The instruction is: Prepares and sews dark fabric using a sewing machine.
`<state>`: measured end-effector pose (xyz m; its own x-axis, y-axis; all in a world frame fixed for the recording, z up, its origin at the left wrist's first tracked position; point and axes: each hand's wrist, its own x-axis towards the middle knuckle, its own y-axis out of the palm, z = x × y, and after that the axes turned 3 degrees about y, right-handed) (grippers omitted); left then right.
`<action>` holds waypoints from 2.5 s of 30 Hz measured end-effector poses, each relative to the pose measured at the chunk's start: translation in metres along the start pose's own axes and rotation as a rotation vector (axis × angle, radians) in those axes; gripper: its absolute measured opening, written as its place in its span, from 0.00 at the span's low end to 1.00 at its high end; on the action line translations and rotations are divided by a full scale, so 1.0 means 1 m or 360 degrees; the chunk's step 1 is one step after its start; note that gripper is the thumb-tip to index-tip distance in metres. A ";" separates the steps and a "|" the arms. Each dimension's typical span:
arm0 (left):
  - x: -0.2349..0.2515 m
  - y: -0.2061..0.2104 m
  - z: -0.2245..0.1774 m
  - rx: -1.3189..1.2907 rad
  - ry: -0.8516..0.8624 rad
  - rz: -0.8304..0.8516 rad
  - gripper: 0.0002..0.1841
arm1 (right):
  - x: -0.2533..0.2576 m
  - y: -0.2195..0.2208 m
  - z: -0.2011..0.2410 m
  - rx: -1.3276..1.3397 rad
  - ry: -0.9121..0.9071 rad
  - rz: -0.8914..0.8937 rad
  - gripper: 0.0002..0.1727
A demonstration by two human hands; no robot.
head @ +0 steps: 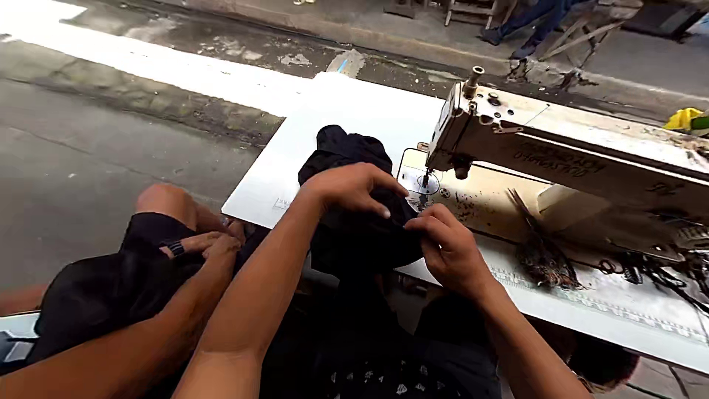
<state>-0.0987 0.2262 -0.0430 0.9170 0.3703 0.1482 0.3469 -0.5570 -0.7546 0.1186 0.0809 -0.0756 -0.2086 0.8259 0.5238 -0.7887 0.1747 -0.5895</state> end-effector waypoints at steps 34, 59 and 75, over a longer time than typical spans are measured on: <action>-0.029 0.019 -0.048 0.0089 0.0158 -0.0727 0.11 | 0.039 -0.022 -0.020 0.0776 0.0243 -0.0050 0.05; -0.035 -0.015 -0.037 0.0012 0.0148 -0.0713 0.06 | 0.066 -0.036 -0.011 0.0372 -0.0142 0.0049 0.06; -0.014 0.021 -0.040 -0.0045 0.0141 -0.0879 0.06 | 0.074 -0.025 -0.005 0.0743 -0.0002 0.0113 0.08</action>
<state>-0.0966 0.1798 -0.0357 0.6102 0.5497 0.5705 0.7844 -0.3184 -0.5323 0.1256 0.1403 -0.0252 -0.2718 0.8263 0.4933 -0.9481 -0.1419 -0.2846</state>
